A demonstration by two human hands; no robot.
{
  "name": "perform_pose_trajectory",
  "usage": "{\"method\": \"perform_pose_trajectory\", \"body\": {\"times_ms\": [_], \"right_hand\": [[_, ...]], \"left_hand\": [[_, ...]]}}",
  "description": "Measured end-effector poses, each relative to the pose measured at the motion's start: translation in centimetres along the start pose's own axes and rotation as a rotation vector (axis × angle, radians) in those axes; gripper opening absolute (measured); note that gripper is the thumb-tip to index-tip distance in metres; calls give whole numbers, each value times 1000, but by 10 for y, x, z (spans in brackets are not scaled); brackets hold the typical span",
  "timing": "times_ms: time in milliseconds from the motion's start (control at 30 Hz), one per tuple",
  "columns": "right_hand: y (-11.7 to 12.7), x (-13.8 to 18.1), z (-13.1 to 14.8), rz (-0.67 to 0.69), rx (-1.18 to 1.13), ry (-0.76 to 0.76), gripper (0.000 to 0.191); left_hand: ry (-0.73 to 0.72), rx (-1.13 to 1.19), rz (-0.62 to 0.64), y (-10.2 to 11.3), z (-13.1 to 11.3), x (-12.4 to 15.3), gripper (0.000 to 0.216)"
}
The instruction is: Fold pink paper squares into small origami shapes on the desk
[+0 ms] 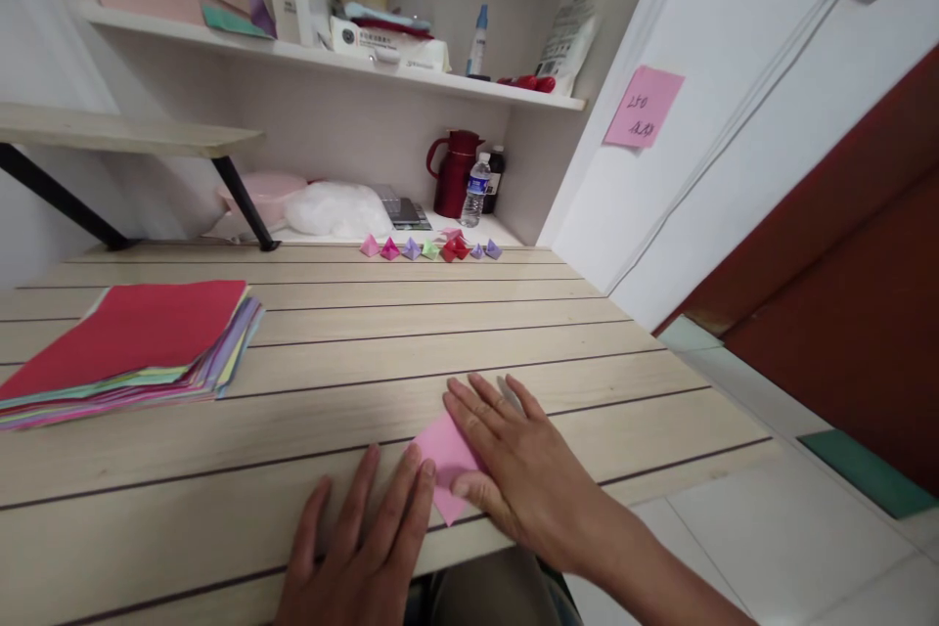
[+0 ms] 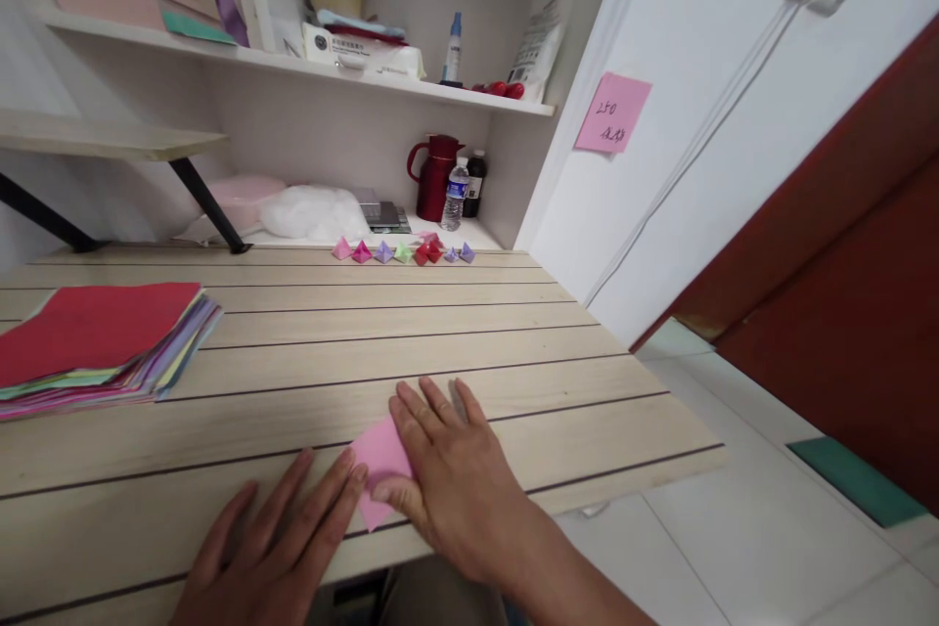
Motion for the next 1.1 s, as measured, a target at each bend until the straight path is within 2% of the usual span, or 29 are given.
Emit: {"method": "perform_pose_trajectory", "body": {"times_ms": [133, 200, 333, 500, 667, 767, 833, 967, 1100], "right_hand": [[-11, 23, 27, -140, 141, 170, 73], [-18, 37, 42, -231, 227, 227, 53], [-25, 51, 53, -283, 294, 231, 44], [-28, 53, 52, -352, 280, 163, 61], [-35, 60, 47, -344, 284, 15, 48], [-34, 60, 31, -312, 258, -166, 51], [-31, 58, 21, -291, 255, -226, 54], [-26, 53, 15, -249, 332, -105, 63], [-26, 53, 15, -248, 345, -17, 68]], "left_hand": [[-36, -4, -12, 3, 2, 1, 64], [-66, -12, -5, 4, 2, 1, 62], [-81, -31, 28, 5, 3, 1, 66], [-69, -18, 24, 9, 3, 2, 63], [-68, -31, 2, 9, 2, 2, 67], [-5, 25, -9, 8, 0, 2, 70], [47, 66, -13, 6, -2, 2, 71], [81, 138, -58, 3, -3, 4, 74], [147, 178, -153, 0, 5, 15, 79]]}}
Point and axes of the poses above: each hand's wrist, its own x-axis away from the middle knuckle, its own y-axis out of the back of the hand, z = x × y, the point moved 5 cm from there along -x, towards the middle knuckle, and after that the axes turned 8 degrees about z, right-handed, at the moved point
